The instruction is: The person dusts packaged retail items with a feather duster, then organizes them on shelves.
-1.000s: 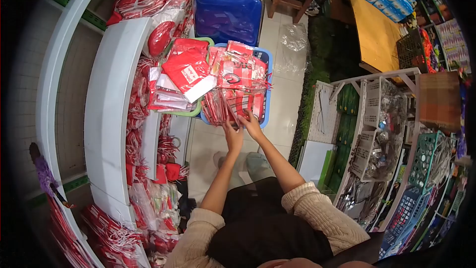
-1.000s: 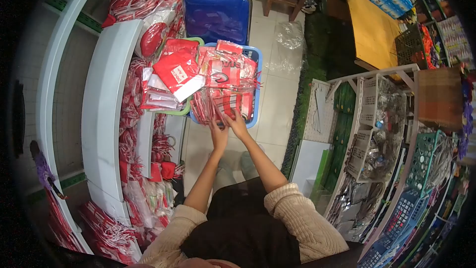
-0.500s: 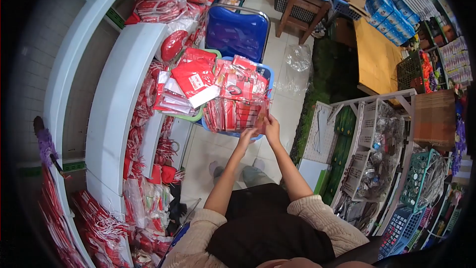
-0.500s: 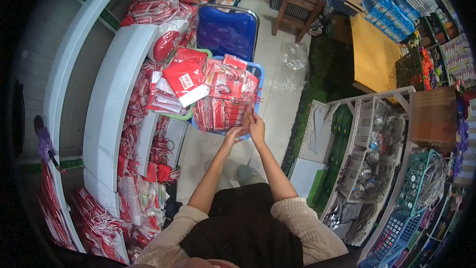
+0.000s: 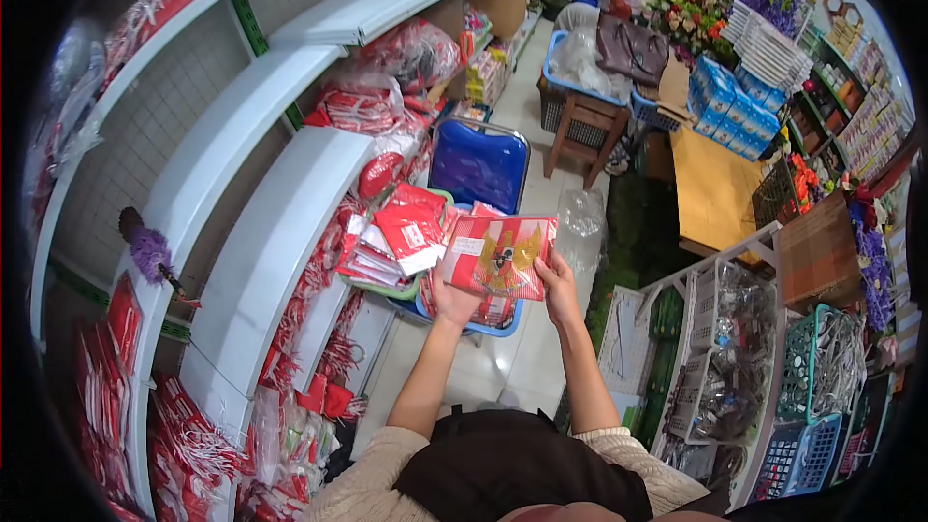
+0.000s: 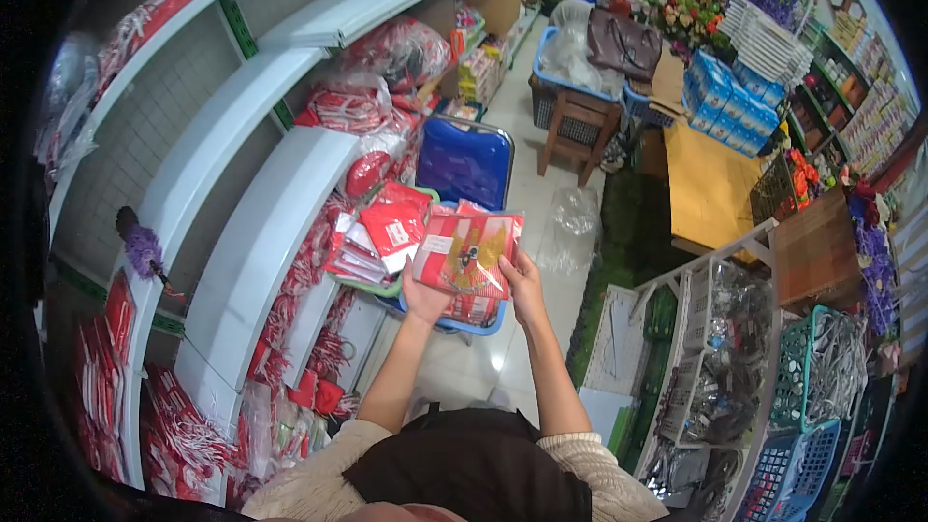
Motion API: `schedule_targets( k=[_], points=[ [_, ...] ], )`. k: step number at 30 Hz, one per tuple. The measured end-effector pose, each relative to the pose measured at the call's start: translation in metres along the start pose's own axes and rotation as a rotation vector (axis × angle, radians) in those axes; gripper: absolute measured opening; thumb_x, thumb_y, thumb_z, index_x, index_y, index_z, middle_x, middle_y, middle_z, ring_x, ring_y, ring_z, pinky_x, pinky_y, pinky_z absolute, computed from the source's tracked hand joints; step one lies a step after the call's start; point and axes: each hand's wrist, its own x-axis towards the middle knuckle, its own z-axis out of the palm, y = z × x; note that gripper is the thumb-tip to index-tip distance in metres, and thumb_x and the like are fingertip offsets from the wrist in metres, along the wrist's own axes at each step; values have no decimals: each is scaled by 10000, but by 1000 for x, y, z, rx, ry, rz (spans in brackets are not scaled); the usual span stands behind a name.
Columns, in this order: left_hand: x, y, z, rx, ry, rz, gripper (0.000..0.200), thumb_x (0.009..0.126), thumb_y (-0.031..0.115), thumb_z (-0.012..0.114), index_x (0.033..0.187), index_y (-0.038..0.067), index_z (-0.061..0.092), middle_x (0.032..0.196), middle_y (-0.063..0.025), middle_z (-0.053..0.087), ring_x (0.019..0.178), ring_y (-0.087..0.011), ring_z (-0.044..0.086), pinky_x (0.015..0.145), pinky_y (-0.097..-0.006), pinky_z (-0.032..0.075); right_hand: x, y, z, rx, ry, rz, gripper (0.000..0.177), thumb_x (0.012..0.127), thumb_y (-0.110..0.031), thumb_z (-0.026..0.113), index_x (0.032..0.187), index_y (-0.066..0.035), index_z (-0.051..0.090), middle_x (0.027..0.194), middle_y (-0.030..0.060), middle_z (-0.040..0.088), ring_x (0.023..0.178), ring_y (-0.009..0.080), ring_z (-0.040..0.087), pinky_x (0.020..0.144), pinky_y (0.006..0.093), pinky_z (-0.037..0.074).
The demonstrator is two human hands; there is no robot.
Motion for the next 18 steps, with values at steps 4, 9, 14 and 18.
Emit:
schedule_targets(
  k=[4, 9, 14, 18],
  points=[
    [-8, 38, 34, 144, -5, 55, 639, 873, 415, 468, 1379, 64, 299, 1384, -126, 382, 1276, -301, 355, 1054, -492, 259, -5, -7, 1, -305, -12, 57, 277, 890, -185, 568, 1096, -2, 541, 854, 2, 613, 688, 36, 527, 559, 190, 401],
    [-33, 73, 76, 178, -21, 184, 646, 872, 404, 476, 1374, 40, 295, 1379, -140, 384, 1275, -313, 355, 1057, -490, 255, -19, -19, 48, -368, -62, -52, 275, 877, -279, 595, 981, -25, 576, 758, -18, 590, 604, 28, 491, 474, 190, 356],
    [-65, 109, 101, 71, -139, 249, 680, 841, 370, 509, 1378, 23, 281, 1385, -145, 376, 1280, -315, 345, 1063, -484, 248, -16, 1, 85, -209, 7, -41, 379, 910, -285, 531, 1106, 37, 571, 1013, 56, 600, 908, 103, 538, 818, 231, 403],
    [-89, 148, 90, 161, -106, 333, 630, 784, 210, 487, 1337, -39, 315, 1356, -152, 414, 1259, -302, 379, 1062, -450, 268, -25, 8, 131, -10, -127, -68, 357, 905, -280, 524, 1052, 36, 599, 999, 51, 607, 920, 105, 531, 827, 238, 392]
  ],
)
